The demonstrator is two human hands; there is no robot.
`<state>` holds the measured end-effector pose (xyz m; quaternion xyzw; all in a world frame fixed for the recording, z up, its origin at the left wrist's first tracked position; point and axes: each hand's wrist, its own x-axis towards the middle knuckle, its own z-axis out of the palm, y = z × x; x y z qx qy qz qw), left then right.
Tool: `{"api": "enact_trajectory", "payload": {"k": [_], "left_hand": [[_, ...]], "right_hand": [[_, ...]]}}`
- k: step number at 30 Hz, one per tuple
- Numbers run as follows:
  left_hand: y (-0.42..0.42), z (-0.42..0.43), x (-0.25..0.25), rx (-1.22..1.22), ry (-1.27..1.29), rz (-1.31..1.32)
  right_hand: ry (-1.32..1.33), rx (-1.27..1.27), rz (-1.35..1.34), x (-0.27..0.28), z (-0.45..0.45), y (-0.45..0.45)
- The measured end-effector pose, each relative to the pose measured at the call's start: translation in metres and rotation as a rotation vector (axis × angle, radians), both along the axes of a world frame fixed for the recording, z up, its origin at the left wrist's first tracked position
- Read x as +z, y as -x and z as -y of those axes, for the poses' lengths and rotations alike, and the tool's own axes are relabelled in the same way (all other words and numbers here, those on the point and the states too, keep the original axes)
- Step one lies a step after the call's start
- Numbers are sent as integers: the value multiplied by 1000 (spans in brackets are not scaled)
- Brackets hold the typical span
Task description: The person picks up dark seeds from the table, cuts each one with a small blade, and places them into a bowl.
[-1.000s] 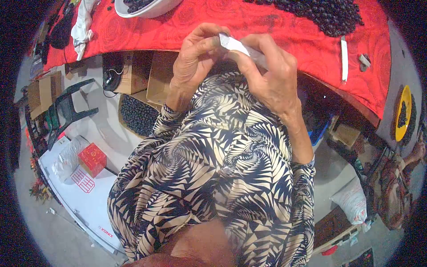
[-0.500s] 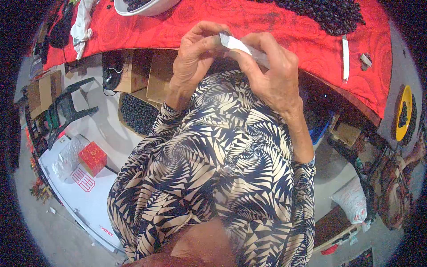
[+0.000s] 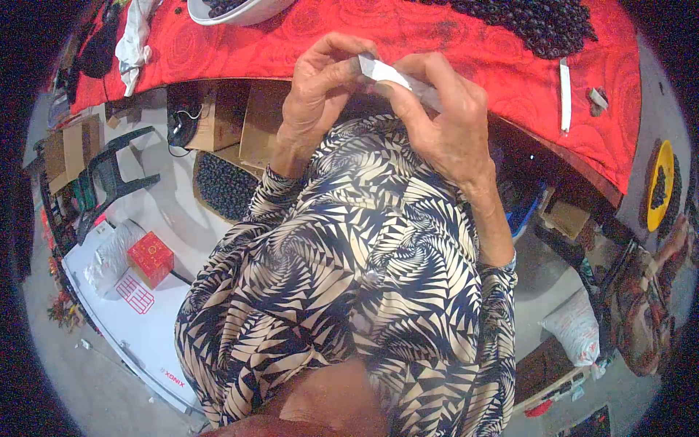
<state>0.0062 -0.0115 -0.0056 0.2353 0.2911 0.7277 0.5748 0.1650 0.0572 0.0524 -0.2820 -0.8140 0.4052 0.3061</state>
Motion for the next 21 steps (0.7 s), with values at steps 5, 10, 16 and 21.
{"api": "enact_trajectory", "payload": {"k": [5, 10, 16, 21], "left_hand": [[6, 2, 6, -125, -104, -12], [5, 1, 2, -82, -5, 200], [7, 0, -4, -93, -7, 212], [9, -1, 1, -121, -15, 278]], "right_hand": [[-78, -366, 48, -18, -26, -9], [76, -471, -252, -4, -35, -15], [270, -364, -247, -12, -27, -11], [273, -342, -150, -15, -26, -9]]}}
